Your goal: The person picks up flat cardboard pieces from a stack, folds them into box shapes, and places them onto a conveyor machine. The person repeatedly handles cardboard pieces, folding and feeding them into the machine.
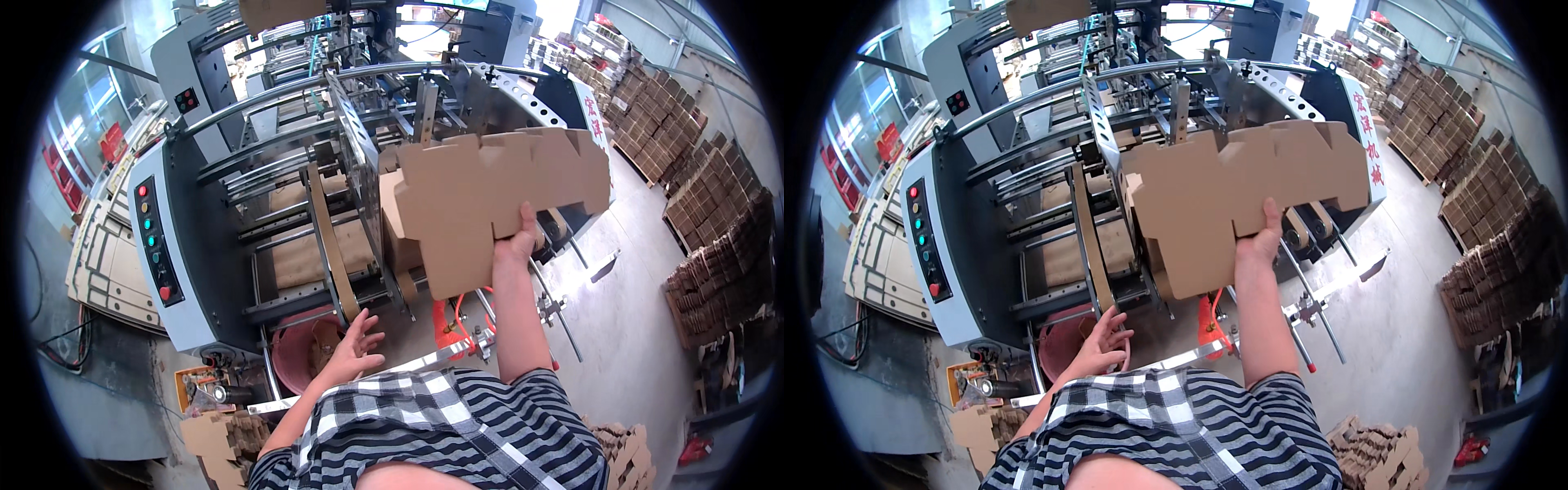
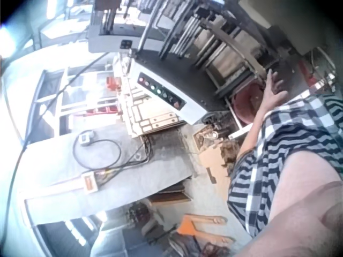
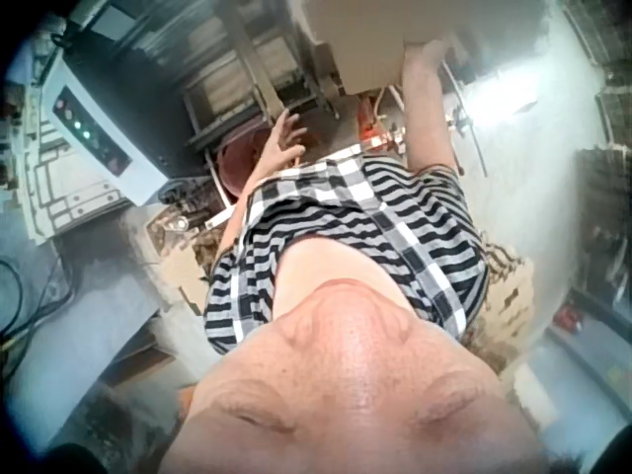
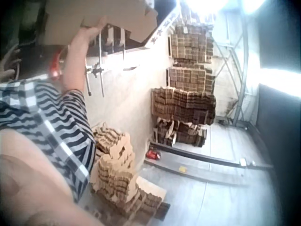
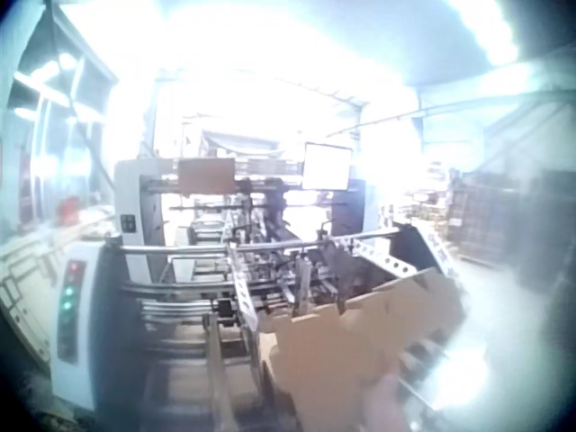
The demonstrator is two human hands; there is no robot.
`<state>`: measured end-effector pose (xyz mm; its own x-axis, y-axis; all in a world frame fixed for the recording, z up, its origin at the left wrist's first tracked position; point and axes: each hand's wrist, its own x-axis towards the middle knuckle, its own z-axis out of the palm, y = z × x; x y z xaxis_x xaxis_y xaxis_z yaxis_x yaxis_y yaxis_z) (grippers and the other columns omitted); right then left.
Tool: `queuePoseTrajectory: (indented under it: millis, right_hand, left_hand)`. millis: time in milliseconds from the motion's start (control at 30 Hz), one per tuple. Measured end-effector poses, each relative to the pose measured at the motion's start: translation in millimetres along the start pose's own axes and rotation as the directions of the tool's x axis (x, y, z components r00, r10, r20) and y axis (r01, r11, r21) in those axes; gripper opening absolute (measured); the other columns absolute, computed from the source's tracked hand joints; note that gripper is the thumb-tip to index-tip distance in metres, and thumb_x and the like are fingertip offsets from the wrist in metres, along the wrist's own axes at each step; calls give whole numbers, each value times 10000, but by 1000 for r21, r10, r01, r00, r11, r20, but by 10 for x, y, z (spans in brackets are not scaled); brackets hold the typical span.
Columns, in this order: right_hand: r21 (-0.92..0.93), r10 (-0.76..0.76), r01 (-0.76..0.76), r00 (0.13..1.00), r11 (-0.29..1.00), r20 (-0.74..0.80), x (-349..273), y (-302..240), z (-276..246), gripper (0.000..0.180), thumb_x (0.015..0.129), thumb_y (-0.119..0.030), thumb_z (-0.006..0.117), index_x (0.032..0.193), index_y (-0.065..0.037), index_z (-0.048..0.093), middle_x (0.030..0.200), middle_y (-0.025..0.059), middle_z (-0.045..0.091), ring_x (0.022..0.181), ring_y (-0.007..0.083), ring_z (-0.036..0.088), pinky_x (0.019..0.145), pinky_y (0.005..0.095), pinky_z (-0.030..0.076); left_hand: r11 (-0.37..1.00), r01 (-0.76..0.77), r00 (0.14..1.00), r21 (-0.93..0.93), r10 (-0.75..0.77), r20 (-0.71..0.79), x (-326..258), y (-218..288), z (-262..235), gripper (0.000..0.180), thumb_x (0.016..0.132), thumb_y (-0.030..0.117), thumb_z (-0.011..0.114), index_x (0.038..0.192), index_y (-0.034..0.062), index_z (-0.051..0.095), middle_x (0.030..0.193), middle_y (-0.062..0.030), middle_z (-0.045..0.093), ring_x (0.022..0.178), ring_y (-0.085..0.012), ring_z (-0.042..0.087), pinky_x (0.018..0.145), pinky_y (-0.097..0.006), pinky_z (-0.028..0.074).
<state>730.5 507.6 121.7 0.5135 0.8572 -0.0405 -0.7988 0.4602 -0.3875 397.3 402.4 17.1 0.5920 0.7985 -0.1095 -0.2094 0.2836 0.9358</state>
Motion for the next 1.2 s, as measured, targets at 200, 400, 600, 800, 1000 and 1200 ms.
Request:
queuePoseTrajectory:
  millis: [200,400,600,800,1000,1200]
  right_hand:
    - [26,33,-33,999,999,6,495,338,300,487,727,-216,705,1162,-75,536,1133,59,571,1066,260,524,940,430,416]
    - [57,55,-53,998,997,-44,685,402,435,448,744,-210,692,1142,-65,548,1122,57,573,1057,254,524,941,423,412]
    - [22,36,-34,997,999,-62,610,424,435,454,765,-219,674,1164,-57,530,1140,68,559,1070,258,515,956,416,400]
    - [21,119,-117,982,993,-145,395,327,373,457,770,-204,668,1172,-43,521,1151,83,556,1077,271,513,941,446,412]
    - [-38,162,-174,964,984,-211,289,348,-63,460,756,-182,676,1172,-54,527,1142,94,569,1063,288,531,929,466,426]
    - [-22,261,-280,918,960,-299,383,406,-191,505,727,-179,691,1189,-77,516,1156,107,564,1051,321,536,921,511,428]
  left_hand:
    - [999,-13,987,-36,7,-163,13,-57,-53,957,728,-45,637,1459,159,53,1471,-146,178,1277,-304,349,962,-363,368]
    - [999,9,982,-35,-16,-190,85,-270,-95,973,727,-36,652,1460,178,47,1465,-145,195,1261,-297,379,951,-369,370]
    - [999,36,992,38,-31,-119,202,-286,-94,995,724,-12,667,1461,205,36,1462,-142,216,1252,-274,403,954,-369,366]
    - [998,46,996,37,-43,-79,240,-298,-142,1001,718,5,686,1460,193,40,1452,-149,237,1250,-274,408,980,-383,351]
    - [999,42,999,4,-42,12,317,-425,-213,959,739,-11,677,1459,198,78,1439,-138,263,1234,-280,423,964,-364,369]
    - [996,84,992,3,-84,91,379,-381,-196,954,744,6,685,1457,173,74,1431,-162,265,1235,-284,419,1002,-386,345]
